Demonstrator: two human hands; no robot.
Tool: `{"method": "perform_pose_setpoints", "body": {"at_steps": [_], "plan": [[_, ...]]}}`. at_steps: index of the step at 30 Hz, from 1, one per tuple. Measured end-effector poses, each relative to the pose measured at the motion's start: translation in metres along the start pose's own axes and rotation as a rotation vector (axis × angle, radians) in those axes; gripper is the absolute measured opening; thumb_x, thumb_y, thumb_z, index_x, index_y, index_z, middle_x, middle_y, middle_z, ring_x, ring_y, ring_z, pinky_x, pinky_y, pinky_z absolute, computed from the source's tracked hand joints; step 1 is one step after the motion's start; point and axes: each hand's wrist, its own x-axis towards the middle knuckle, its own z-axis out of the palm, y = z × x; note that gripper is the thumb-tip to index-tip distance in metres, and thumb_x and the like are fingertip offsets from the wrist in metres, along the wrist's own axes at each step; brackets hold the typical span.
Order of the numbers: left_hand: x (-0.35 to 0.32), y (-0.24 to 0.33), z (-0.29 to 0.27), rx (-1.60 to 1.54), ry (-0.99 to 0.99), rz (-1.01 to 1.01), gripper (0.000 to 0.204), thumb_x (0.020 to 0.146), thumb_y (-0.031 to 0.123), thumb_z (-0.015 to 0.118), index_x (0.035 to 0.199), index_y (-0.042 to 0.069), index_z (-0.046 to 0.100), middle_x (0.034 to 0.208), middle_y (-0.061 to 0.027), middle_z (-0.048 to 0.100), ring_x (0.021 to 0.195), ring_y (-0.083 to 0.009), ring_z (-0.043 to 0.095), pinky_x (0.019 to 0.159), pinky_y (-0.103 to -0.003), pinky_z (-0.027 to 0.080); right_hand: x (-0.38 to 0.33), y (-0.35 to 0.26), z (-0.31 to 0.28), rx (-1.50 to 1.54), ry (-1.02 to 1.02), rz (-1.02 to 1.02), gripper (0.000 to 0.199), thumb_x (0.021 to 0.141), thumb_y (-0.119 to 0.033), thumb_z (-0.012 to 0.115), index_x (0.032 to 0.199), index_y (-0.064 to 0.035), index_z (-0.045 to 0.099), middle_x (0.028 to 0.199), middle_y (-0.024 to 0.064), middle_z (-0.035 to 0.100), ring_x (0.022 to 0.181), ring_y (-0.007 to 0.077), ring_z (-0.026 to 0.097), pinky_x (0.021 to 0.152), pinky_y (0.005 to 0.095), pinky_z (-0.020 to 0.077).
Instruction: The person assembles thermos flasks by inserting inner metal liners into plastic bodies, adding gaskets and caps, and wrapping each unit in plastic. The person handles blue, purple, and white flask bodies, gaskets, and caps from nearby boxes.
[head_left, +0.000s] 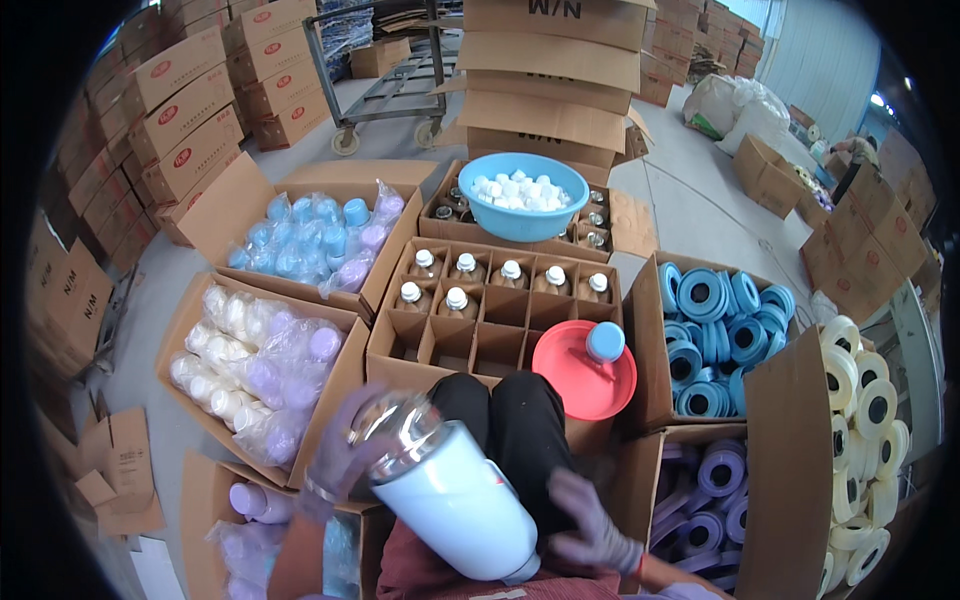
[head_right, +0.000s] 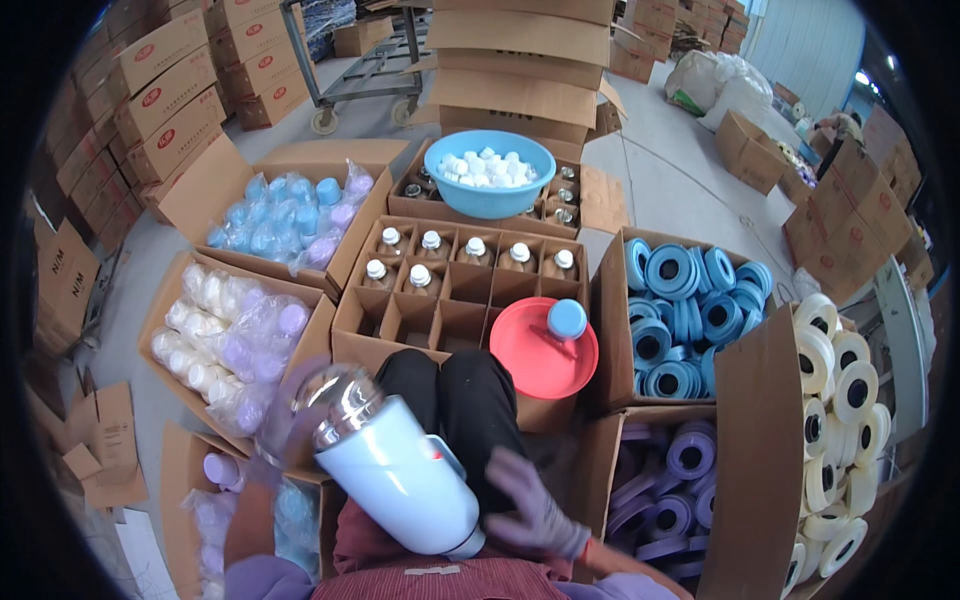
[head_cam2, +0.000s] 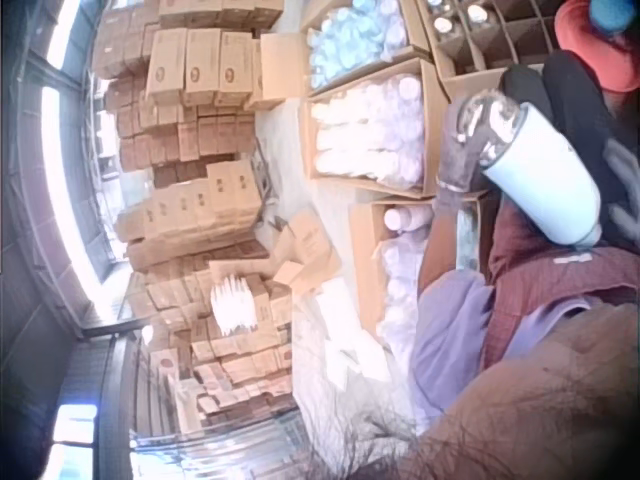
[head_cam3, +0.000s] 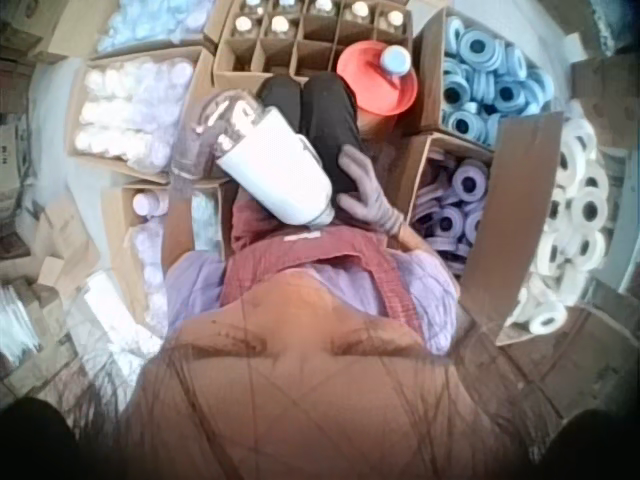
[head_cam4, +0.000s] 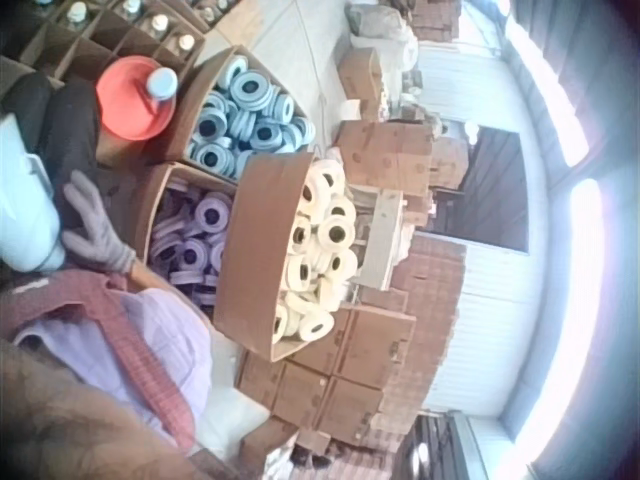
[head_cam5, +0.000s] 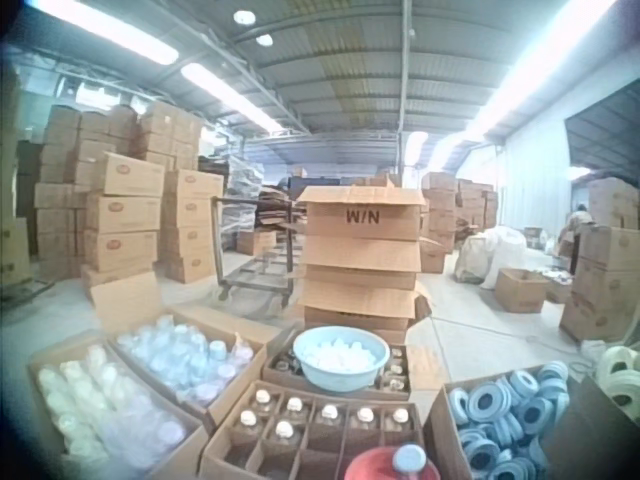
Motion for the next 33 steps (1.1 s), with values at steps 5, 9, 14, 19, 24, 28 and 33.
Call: {"method": "perform_pose_setpoints", "body": {"at_steps": [5,9,14,19,24,28,33], "plan": [[-0.108,-0.065,0.028,-0.118,0.166,-0.18,0.058,0.092,0.029,0.065,0.141,0.001,0.048,0.132,-0.0177,0.06,0.122,-0.0285,0.059,0.103,-0.039,0.048,0.0,-0.031,0.046,0.112,0.027,-0.111,0.07,0.095,-0.035,0.058,0.15,0.0005,0.032,0.15,0.0303,0.03,0.138,0.0446,0.035,0.113,0.0504,0.0304],[-0.099,-0.069,0.026,0.578,-0.097,0.115,0.057,0.09,0.024,0.069,0.141,0.006,0.05,0.132,-0.0168,0.062,0.123,-0.0304,0.059,0.103,-0.045,0.047,0.102,-0.053,0.024,0.709,0.097,0.189,0.088,0.089,-0.03,0.065,0.155,0.0025,0.018,0.151,0.018,0.032,0.136,0.0278,0.038,0.114,0.0369,0.0296],[-0.077,-0.044,0.048,0.695,0.11,0.325,0.058,0.089,0.028,0.069,0.141,0.007,0.051,0.136,-0.0151,0.06,0.129,-0.032,0.054,0.111,-0.045,0.039,0.17,-0.057,-0.006,0.08,-0.049,-0.422,0.102,0.068,-0.037,0.089,0.148,-0.0033,0.036,0.146,0.0183,0.041,0.132,0.0353,0.045,0.115,0.0474,0.0308],[-0.058,-0.049,0.057,0.683,0.093,0.353,0.056,0.089,0.028,0.068,0.139,0.007,0.052,0.134,-0.0152,0.06,0.127,-0.0324,0.054,0.109,-0.045,0.04,0.182,-0.09,-0.024,0.077,-0.137,-0.327,0.092,0.069,-0.031,0.086,0.146,-0.0053,0.041,0.137,0.0192,0.046,0.123,0.0358,0.049,0.109,0.0458,0.0374],[-0.056,-0.051,0.057,0.682,0.073,0.346,0.054,0.09,0.029,0.068,0.137,0.007,0.053,0.132,-0.0153,0.061,0.126,-0.0327,0.055,0.108,-0.045,0.041,0.194,-0.116,-0.026,-0.024,-0.243,-0.183,0.087,0.067,-0.026,0.088,0.139,-0.0009,0.047,0.133,0.0175,0.05,0.122,0.0322,0.051,0.104,0.0397,0.0423],[-0.052,-0.052,0.062,0.676,0.042,0.346,0.053,0.09,0.029,0.067,0.136,0.007,0.053,0.131,-0.0153,0.061,0.124,-0.033,0.056,0.107,-0.045,0.041,0.21,-0.098,-0.025,0.172,-0.206,-0.408,0.082,0.066,-0.026,0.087,0.136,-0.0014,0.052,0.13,0.0167,0.056,0.118,0.0317,0.057,0.099,0.0409,0.046],[-0.046,-0.052,0.07,0.667,0.017,0.325,0.051,0.09,0.029,0.067,0.134,0.007,0.054,0.13,-0.0154,0.062,0.122,-0.0334,0.057,0.105,-0.045,0.042,0.208,-0.099,-0.03,0.225,-0.114,-0.272,0.074,0.067,-0.022,0.086,0.132,-0.0039,0.055,0.123,0.0125,0.06,0.114,0.0284,0.059,0.097,0.0388,0.047]]}}
